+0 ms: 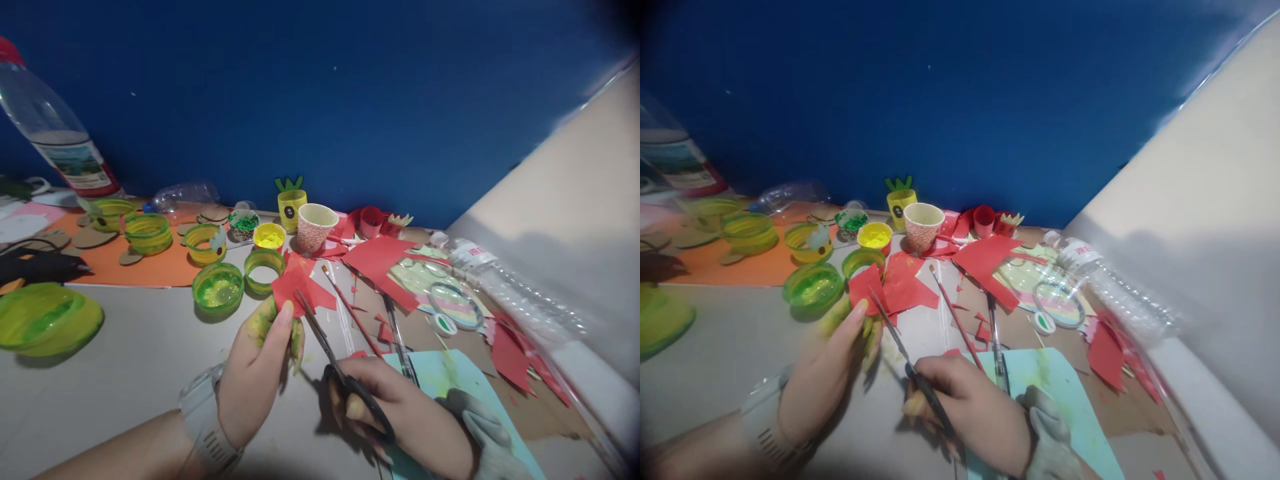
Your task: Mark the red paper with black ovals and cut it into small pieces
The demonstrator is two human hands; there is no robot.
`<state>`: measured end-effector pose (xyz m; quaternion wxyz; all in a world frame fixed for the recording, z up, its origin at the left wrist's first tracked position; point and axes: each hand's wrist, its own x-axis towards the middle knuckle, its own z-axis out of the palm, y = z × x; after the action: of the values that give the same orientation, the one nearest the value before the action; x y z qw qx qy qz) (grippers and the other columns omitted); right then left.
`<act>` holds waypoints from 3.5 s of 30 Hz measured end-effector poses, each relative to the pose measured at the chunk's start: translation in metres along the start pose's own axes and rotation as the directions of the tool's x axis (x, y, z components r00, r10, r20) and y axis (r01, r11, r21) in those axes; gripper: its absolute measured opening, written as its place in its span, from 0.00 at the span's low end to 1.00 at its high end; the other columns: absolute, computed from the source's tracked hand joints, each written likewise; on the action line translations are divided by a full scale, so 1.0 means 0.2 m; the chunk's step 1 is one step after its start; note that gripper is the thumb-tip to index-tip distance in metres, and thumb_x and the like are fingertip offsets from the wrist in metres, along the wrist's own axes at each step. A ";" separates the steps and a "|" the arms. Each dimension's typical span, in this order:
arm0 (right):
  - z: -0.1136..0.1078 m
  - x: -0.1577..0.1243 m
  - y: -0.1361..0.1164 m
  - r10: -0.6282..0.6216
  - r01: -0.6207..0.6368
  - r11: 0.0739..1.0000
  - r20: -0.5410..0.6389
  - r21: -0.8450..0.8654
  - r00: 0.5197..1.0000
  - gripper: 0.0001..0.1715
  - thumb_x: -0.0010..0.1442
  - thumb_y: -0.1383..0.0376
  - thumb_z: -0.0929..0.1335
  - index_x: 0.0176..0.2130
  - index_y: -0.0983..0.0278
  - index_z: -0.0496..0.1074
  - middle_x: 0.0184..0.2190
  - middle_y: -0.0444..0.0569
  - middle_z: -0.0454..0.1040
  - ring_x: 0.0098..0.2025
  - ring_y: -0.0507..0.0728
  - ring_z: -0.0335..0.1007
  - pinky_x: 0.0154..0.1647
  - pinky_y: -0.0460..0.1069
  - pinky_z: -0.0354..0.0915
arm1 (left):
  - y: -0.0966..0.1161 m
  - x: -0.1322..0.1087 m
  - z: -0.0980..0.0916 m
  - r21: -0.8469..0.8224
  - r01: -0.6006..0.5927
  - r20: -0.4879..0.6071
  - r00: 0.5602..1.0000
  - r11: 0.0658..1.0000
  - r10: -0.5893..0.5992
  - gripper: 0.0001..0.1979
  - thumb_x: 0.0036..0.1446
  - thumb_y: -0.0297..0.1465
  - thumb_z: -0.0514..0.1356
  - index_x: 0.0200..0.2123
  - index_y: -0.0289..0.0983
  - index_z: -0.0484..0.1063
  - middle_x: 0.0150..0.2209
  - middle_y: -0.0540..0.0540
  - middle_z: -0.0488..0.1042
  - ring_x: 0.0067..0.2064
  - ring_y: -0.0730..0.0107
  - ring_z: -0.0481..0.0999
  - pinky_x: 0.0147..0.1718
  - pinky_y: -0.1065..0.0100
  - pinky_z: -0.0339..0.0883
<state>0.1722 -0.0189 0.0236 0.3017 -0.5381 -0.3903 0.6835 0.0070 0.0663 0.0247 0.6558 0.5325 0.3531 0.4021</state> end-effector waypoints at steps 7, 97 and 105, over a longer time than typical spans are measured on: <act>0.00 0.00 -0.01 -0.039 0.040 0.998 0.021 -0.044 0.999 0.33 0.48 0.39 0.71 0.27 0.67 0.65 0.17 0.37 0.62 0.14 0.44 0.54 0.12 0.39 0.54 | 0.01 0.01 0.01 -0.005 -0.034 0.012 0.999 0.999 0.034 0.22 0.64 0.45 0.54 0.23 0.37 0.62 0.20 0.49 0.62 0.21 0.72 0.60 0.20 0.73 0.63; 0.01 -0.01 -0.03 -0.027 0.030 0.997 0.049 -0.071 0.998 0.33 0.49 0.38 0.70 0.25 0.66 0.64 0.15 0.36 0.59 0.13 0.44 0.50 0.12 0.40 0.50 | -0.07 0.02 0.01 -0.080 -0.131 -0.087 0.989 0.988 0.124 0.14 0.69 0.40 0.53 0.36 0.37 0.67 0.27 0.51 0.66 0.24 0.79 0.63 0.24 0.80 0.62; -0.01 -0.01 -0.01 -0.006 0.009 0.999 0.073 -0.046 0.997 0.32 0.50 0.40 0.71 0.27 0.65 0.63 0.17 0.37 0.59 0.14 0.43 0.51 0.12 0.39 0.50 | -0.04 0.02 0.01 -0.091 -0.090 -0.069 0.994 0.992 0.084 0.17 0.69 0.40 0.51 0.30 0.36 0.63 0.23 0.51 0.63 0.24 0.76 0.62 0.23 0.77 0.61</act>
<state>0.1745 -0.0184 0.0264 0.2772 -0.5181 -0.4190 0.6922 0.0119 0.0678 0.0162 0.6502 0.5026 0.3312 0.4635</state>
